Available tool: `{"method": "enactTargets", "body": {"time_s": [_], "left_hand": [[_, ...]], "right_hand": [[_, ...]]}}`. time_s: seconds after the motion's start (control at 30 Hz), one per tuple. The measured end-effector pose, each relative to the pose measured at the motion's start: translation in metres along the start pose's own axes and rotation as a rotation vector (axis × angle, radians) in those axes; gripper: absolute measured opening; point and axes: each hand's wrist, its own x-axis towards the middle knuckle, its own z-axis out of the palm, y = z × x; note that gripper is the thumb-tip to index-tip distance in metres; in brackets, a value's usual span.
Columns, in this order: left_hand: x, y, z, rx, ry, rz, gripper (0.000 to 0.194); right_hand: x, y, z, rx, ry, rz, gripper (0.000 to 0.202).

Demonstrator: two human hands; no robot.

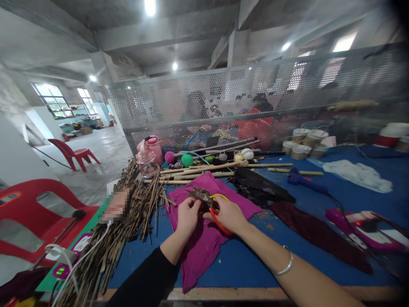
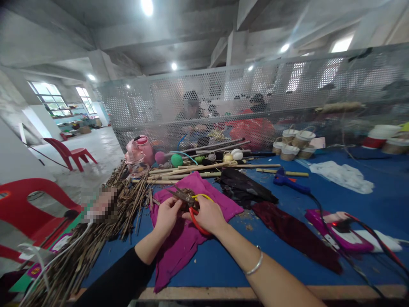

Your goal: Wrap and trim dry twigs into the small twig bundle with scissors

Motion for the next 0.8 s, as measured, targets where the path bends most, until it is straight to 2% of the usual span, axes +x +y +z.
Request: {"method": "enactTargets", "body": {"time_s": [0.23,0.5,0.8], "left_hand": [[-0.0041,0.0012,0.0029,-0.019,-0.02,-0.003,0.024],[-0.0022,0.0012,0.0016,-0.011,-0.017,-0.006,0.02],[-0.003,0.0043,0.0006,-0.014,0.001,-0.003,0.025]], "right_hand": [[0.0004,-0.0024,-0.0025,0.002,0.023,-0.053,0.04],[0.0003,0.0027,-0.0021,0.014,-0.087,0.007,0.043],[0.0005,0.0,-0.0064,-0.038,-0.092,0.038,0.042]]}}
